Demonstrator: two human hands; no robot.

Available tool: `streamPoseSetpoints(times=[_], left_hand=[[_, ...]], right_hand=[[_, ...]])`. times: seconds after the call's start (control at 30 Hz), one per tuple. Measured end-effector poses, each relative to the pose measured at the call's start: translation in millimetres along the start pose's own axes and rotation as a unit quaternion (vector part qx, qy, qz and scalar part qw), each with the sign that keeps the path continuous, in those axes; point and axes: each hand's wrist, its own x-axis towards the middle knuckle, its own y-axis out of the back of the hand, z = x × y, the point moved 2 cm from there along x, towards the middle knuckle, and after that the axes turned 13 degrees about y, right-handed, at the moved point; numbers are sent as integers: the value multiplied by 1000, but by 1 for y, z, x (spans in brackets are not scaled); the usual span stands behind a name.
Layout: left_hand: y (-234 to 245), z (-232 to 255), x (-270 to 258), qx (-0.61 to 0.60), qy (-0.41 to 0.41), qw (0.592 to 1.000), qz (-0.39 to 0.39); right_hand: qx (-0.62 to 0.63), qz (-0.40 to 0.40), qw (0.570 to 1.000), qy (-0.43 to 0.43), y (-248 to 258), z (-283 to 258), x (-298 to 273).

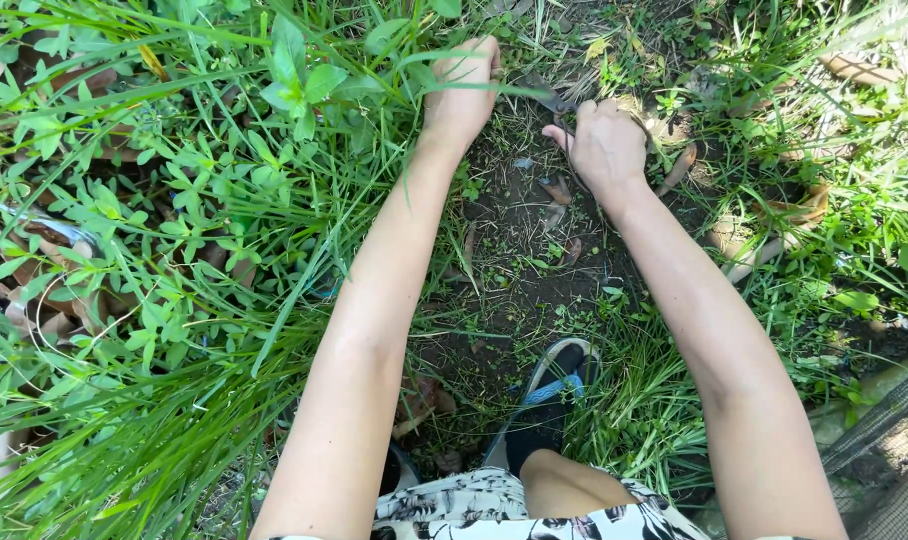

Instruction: The person uses shears to cut weeds and grass at ground level in a garden area. They repeatedly gather small bunches of vegetation with one hand and snip them with the other, leaving the cut material on the ground.

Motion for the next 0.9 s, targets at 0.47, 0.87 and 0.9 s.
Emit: streamPoseSetpoints(times=[0.47, 0.87, 0.9], left_hand=[[22, 13, -5, -3, 57, 997, -43], [-47, 110, 1, 87, -88, 990, -69], [-74, 115, 2, 85, -92, 990, -68]], right_hand=[[199, 26, 979, -27, 12, 12, -35], [303, -98, 901, -296, 16, 36, -220], [300, -95, 901, -299, 7, 41, -222]])
